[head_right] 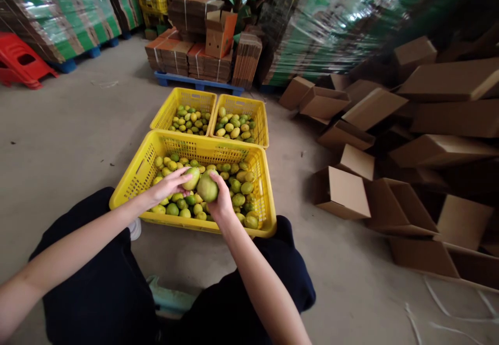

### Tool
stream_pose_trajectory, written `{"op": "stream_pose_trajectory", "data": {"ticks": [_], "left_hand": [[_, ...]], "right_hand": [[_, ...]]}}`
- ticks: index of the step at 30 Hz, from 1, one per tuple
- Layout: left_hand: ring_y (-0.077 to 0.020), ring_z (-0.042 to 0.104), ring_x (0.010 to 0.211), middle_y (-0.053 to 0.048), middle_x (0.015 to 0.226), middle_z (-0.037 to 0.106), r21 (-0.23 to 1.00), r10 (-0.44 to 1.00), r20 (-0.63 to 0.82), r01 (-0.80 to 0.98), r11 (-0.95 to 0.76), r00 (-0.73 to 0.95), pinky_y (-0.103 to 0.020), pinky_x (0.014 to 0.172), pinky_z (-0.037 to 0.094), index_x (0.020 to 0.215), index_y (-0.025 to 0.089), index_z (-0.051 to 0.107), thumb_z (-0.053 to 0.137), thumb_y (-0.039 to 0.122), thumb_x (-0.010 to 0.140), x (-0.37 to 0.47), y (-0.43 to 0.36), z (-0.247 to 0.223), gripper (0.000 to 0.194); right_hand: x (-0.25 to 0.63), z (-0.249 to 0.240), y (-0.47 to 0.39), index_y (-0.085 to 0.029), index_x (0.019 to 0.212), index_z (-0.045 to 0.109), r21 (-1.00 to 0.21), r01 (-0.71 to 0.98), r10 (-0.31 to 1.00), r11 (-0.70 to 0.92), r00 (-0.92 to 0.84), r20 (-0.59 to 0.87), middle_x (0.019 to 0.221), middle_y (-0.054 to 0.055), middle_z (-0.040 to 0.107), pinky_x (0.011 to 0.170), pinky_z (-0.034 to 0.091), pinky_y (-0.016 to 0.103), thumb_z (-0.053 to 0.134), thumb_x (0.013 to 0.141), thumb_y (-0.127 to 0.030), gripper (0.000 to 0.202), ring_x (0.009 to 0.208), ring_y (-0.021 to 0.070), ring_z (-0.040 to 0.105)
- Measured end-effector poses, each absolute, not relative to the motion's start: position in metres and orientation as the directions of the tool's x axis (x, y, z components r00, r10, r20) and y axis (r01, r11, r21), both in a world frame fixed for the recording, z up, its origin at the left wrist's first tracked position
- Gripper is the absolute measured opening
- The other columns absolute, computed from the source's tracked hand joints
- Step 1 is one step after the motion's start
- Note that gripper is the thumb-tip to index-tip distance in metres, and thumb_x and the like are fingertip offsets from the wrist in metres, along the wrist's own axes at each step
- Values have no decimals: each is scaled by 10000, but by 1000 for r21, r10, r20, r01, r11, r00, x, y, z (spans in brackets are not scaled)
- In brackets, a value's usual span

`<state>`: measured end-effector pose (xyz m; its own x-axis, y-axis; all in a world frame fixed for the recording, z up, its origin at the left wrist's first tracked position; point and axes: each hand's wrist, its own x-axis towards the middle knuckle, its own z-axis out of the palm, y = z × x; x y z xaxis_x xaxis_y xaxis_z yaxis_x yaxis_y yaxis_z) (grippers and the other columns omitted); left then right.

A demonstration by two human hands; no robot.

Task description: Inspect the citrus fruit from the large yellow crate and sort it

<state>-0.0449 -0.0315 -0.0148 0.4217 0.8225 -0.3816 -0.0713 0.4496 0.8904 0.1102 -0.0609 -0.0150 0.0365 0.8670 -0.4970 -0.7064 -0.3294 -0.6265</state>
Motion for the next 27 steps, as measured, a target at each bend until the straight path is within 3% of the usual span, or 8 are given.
{"op": "stream_pose_trajectory", "data": {"ticks": [5, 9, 12, 14, 17, 20, 24, 27], "left_hand": [[-155, 646, 568, -76, 919, 686, 856, 821, -350, -202, 476, 451, -285, 555, 508, 1212, 157, 506, 494, 320, 906, -48, -26, -16, 348], [-118, 590, 507, -44, 834, 666, 856, 833, -347, -218, 469, 430, -237, 468, 462, 1104, 158, 550, 588, 326, 861, -45, -29, -18, 298], [-75, 551, 458, -2, 801, 658, 866, 841, -387, -165, 472, 378, -198, 444, 443, 1098, 180, 562, 754, 240, 742, -40, -37, -18, 409], [-53, 523, 416, 7, 797, 659, 845, 830, -441, -153, 512, 341, -177, 402, 411, 1028, 179, 573, 774, 224, 723, -36, -40, -18, 368], [-59, 537, 404, 12, 733, 645, 784, 798, -522, -199, 588, 302, -162, 378, 398, 874, 171, 552, 709, 248, 787, -33, -40, -20, 195], [-73, 550, 411, -8, 661, 636, 714, 758, -576, -264, 649, 306, -158, 392, 420, 808, 154, 554, 586, 261, 870, -33, -35, -22, 128], [-89, 499, 364, -51, 574, 615, 628, 715, -615, -343, 699, 331, -162, 332, 345, 730, 143, 559, 373, 322, 953, -35, -29, -23, 341], [-88, 456, 329, -61, 550, 605, 591, 706, -629, -388, 707, 327, -169, 309, 318, 739, 130, 578, 322, 335, 962, -37, -26, -22, 396]], "right_hand": [[108, -17, -60, -196, 778, 672, -634, -699, 829, -331, 106, -550, 717, -2, 714, 617, 543, 263, 722, 733, -389, 204, 652, 159, 644], [107, -20, -61, -185, 816, 692, -694, -639, 884, -332, 47, -465, 769, 20, 739, 672, 566, 277, 702, 778, -443, 261, 746, 189, 693], [107, -24, -64, -182, 777, 676, -609, -651, 848, -453, -105, -519, 653, 30, 704, 647, 576, 305, 639, 824, -492, 315, 718, 217, 705], [106, -27, -65, -184, 758, 653, -487, -696, 794, -527, -198, -575, 599, 34, 676, 636, 581, 321, 606, 843, -481, 313, 691, 227, 706], [106, -30, -65, -195, 767, 608, -331, -763, 711, -555, -229, -665, 587, 35, 663, 600, 585, 348, 517, 885, -444, 290, 611, 215, 682], [109, -27, -62, -205, 806, 574, -270, -815, 652, -512, -165, -740, 602, 29, 663, 565, 586, 350, 442, 918, -421, 277, 566, 194, 656], [118, -18, -60, -185, 887, 587, -315, -809, 740, -496, -205, -640, 713, 57, 709, 633, 604, 379, 576, 823, -292, 125, 683, 225, 697], [121, -15, -60, -168, 919, 611, -382, -759, 792, -527, -276, -544, 808, 76, 738, 665, 610, 375, 593, 756, -174, 164, 739, 231, 709]]}}
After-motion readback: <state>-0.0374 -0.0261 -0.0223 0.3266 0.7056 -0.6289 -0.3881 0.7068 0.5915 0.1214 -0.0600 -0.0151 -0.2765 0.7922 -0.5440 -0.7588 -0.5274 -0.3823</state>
